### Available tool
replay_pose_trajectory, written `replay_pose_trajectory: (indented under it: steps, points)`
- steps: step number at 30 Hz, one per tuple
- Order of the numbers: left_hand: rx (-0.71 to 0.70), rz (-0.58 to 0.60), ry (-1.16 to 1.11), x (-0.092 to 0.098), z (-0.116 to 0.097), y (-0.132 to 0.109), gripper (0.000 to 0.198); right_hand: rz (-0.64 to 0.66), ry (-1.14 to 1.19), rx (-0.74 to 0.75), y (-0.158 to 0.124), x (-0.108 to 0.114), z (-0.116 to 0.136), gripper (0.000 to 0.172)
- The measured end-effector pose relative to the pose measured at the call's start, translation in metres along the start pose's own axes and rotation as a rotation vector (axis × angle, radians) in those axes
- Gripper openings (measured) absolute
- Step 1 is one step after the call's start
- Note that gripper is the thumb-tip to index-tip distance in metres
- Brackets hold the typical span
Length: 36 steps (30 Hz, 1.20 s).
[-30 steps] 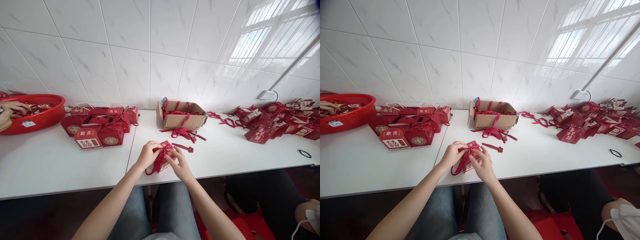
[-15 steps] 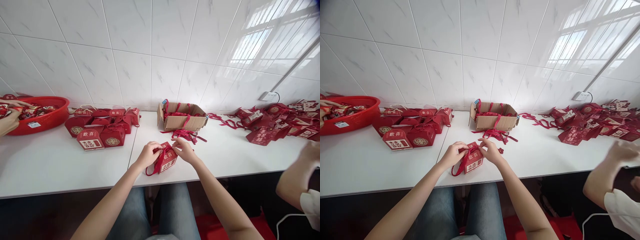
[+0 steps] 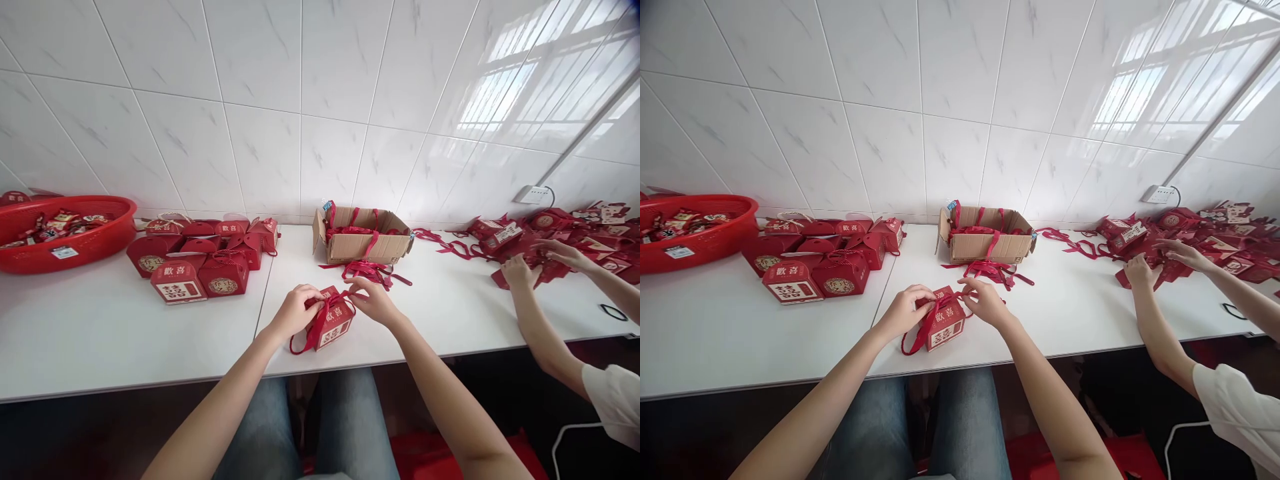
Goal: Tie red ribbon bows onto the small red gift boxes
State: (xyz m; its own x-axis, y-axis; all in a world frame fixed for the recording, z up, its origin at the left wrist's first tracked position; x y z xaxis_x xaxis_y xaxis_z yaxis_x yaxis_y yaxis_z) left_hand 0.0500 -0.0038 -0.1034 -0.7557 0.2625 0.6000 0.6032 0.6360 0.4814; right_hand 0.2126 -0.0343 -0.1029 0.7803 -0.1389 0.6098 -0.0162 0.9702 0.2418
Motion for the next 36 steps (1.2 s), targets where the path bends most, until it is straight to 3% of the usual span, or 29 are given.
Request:
replay_pose_trajectory:
  steps: [2,5,6,8,11,16,19,31,36]
  points:
    - [-0.001,0.0,0.008,0.0,0.0,0.0,0.015,0.051,-0.073,0.001,-0.011,0.009,0.014,0.034]
    - [-0.008,-0.001,0.008,0.001,-0.001,0.0,0.015,0.364,-0.141,0.012,-0.03,0.004,0.03,0.023]
    - [-0.013,0.003,0.01,0.001,-0.001,0.001,0.015,0.404,-0.155,0.006,-0.032,0.005,0.034,0.02]
    - [-0.027,0.022,0.025,0.001,-0.004,0.001,0.014,0.309,-0.183,0.012,-0.027,0.014,0.041,0.018]
    - [-0.039,0.068,0.067,0.001,-0.01,0.002,0.014,0.121,-0.213,0.153,-0.015,0.015,0.06,0.023]
    - [-0.071,0.162,0.134,0.001,-0.017,0.007,0.017,0.187,-0.325,0.327,-0.004,-0.03,0.069,0.041]
    - [-0.076,0.202,0.153,0.0,-0.016,0.009,0.018,0.176,-0.387,0.364,-0.003,-0.042,0.063,0.038]
    - [-0.109,0.273,0.333,-0.001,-0.021,0.015,0.016,0.132,-0.46,0.419,-0.008,-0.044,0.058,0.036]
    - [-0.095,0.228,0.19,0.005,-0.018,0.011,0.012,0.126,-0.469,0.436,-0.01,-0.045,0.058,0.038]
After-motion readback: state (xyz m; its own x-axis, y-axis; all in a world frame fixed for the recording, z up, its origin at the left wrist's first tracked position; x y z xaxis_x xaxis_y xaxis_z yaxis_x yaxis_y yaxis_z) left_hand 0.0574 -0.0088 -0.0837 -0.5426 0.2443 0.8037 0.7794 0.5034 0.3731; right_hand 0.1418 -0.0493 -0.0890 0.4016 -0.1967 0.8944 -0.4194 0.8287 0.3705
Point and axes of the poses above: each hand's wrist, its own y-axis towards the middle knuckle, its own x-axis out of the back of the hand, z = x × y, the point moved 9 cm from there along y, towards the middle knuckle, and after that the axes turned 9 degrees about -x, right-handed, at the moved point
